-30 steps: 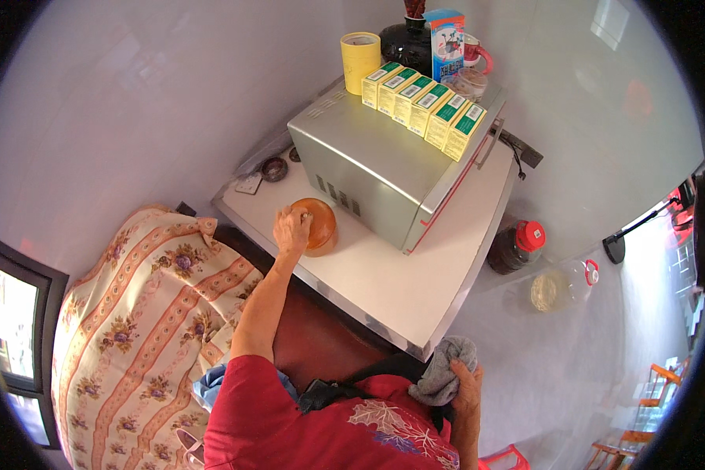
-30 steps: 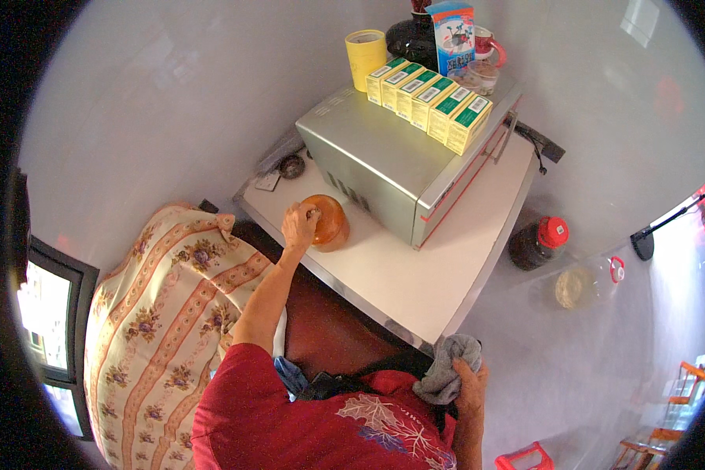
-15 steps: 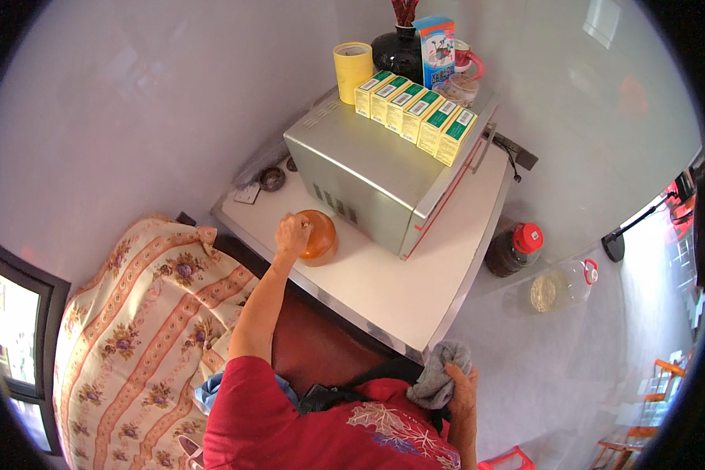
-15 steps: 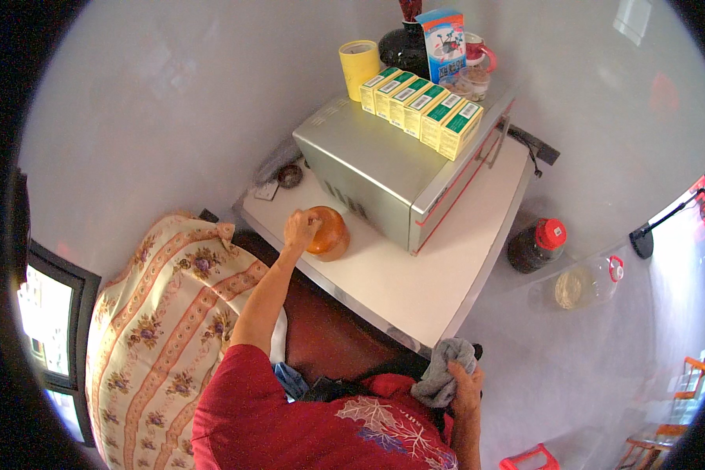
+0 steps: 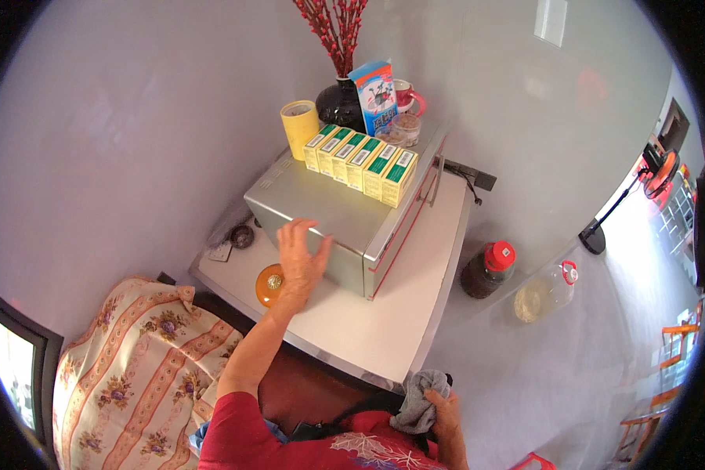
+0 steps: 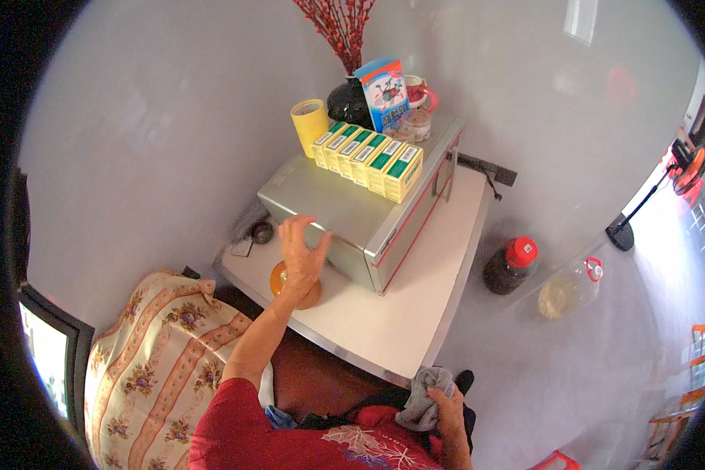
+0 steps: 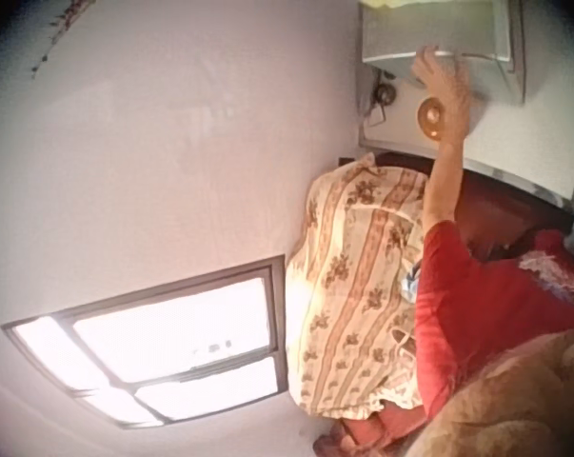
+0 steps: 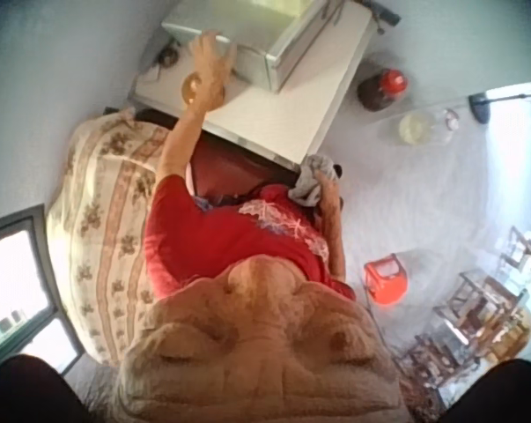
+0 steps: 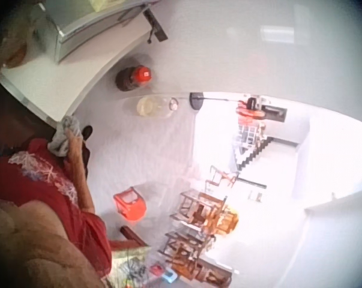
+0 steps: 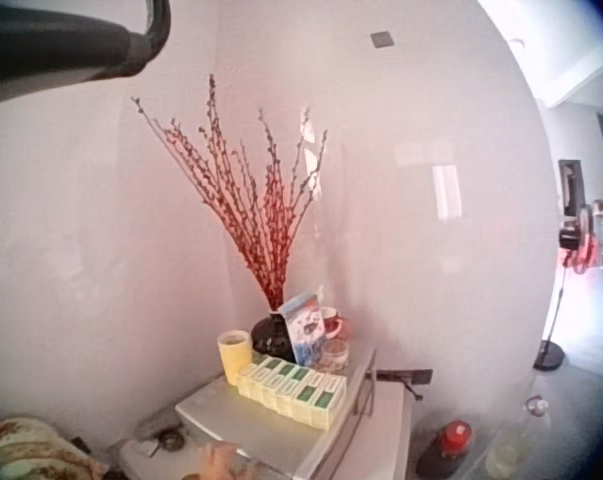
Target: The person wipes an orange ceramic jar with a grey cloth, then proceeds to wipe several small yellow and green boxes one by one. The person handles each item individually, wiping the surfaces before placing them back on the counter.
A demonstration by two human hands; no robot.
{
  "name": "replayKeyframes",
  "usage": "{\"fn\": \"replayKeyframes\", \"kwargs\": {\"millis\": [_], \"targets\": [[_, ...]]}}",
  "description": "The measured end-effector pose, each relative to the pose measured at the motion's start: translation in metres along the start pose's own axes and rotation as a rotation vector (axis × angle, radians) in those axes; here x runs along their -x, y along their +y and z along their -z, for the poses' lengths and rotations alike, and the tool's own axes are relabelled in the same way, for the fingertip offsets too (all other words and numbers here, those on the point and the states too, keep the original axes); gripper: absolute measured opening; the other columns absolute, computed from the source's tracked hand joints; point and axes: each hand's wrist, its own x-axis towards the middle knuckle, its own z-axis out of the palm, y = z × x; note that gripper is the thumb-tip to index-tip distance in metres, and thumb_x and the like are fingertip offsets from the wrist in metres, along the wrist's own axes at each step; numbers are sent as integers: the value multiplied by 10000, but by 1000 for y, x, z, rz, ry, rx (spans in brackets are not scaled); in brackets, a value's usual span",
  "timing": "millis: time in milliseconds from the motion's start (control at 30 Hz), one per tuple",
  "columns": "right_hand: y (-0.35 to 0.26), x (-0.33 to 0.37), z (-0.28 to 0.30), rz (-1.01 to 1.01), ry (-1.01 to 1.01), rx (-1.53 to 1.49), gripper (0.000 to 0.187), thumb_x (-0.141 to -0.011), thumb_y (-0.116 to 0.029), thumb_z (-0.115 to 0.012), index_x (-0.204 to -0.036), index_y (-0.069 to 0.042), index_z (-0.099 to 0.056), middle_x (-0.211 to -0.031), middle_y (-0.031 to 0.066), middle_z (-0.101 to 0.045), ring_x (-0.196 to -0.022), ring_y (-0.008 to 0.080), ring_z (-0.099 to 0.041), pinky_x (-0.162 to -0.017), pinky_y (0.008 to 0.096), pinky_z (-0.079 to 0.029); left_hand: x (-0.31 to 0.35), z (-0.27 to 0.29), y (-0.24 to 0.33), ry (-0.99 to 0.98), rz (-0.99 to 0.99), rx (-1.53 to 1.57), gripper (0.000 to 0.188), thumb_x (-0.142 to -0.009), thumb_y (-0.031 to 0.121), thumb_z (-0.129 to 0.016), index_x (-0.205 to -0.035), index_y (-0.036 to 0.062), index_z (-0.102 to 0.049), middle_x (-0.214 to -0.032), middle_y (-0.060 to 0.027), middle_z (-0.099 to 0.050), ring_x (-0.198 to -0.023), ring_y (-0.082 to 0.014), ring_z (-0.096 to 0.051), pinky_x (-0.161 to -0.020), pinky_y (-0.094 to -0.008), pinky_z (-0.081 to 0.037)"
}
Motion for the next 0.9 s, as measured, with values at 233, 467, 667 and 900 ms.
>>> {"fn": "replayKeyframes", "kwargs": {"millis": [233, 467, 667, 900], "targets": [[-15, 8, -3, -7, 15, -70, 333, -739, -33, -590, -1061, 45, -557, -940, 129, -622, -804, 239, -621, -730, 358, -520, -81, -66, 63, -342, -276, -57, 829, -580, 176, -777, -1306, 144, -378, -1334, -103, -367, -1244, -333, -303, -985, -472, -275], [-2, 5, 21, -4, 40, -163, 311, -757, -18, -586, -1063, 31, -561, -920, 120, -629, -791, 234, -622, -716, 353, -524, -157, -112, 90, -945, -433, -577, 1193, -467, 241, -845, -1431, 175, -144, -1490, -79, -152, -1385, -291, -53, -1092, -534, -89], [0, 1, 24, -29, 67, -158, 296, -759, 12, -566, -1054, 27, -571, -926, 128, -636, -803, 243, -631, -741, 375, -531, -165, -130, 92, -1046, -587, -678, 1154, -437, 214, -854, -1394, 162, -211, -1419, -68, -274, -1355, -289, -144, -1099, -505, -95], [-6, 4, 16, 3, 17, -133, 293, -754, -18, -577, -1045, 17, -578, -909, 110, -637, -794, 228, -630, -729, 353, -529, -144, -110, 91, -818, -748, -535, 1080, -445, 207, -844, -1352, 130, -264, -1280, -100, -379, -1258, -319, -279, -1069, -478, -196]]}}
